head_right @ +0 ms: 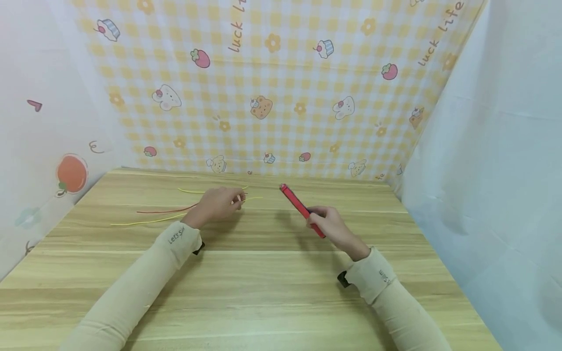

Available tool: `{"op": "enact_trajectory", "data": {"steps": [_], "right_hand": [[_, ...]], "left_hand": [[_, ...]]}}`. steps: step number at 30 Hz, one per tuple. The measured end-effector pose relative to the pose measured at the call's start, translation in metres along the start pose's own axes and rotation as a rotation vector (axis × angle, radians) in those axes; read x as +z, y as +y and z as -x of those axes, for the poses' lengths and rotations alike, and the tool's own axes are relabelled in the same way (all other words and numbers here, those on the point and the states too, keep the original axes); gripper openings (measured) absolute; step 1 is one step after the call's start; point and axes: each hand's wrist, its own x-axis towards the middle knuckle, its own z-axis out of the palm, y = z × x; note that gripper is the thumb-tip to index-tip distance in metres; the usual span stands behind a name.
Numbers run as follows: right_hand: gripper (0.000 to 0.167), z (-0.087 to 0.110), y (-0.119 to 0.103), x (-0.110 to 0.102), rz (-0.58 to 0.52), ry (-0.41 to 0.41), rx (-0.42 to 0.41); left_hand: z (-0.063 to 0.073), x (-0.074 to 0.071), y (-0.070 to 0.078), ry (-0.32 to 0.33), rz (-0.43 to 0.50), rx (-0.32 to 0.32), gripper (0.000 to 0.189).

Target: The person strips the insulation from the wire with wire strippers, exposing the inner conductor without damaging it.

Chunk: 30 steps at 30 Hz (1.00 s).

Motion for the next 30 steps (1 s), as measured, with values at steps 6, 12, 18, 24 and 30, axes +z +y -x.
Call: {"op": "enact_trajectory", "data": {"steps": [6, 12, 18, 24, 30], "right_hand": [[0.062, 0.003, -0.008, -0.001, -0.388, -0.166, 0.055], [0.064, 0.003, -0.006, -0.001, -0.612, -0.312, 0.063], [0.064, 0.004, 0.000, 0.001, -0.751, -0.471, -0.003], [0.067, 0.002, 0.002, 0.010, -0.700, -0.412, -0.019], [0.076, -0.001, 0.006, 0.017, -0.602, -0.344, 0.020]], "left_hand": [[0.000, -0.003, 0.000, 0.019, -0.003, -0.013, 0.020], [0.001, -0.003, 0.001, 0.027, 0.019, -0.015, 0.018], [0.002, -0.005, 0.001, 0.022, 0.031, -0.011, 0.020], [0.000, -0.004, 0.003, 0.023, 0.034, -0.020, 0.019], [-0.001, -0.002, 0.005, 0.045, 0.032, -0.003, 0.018]]}}
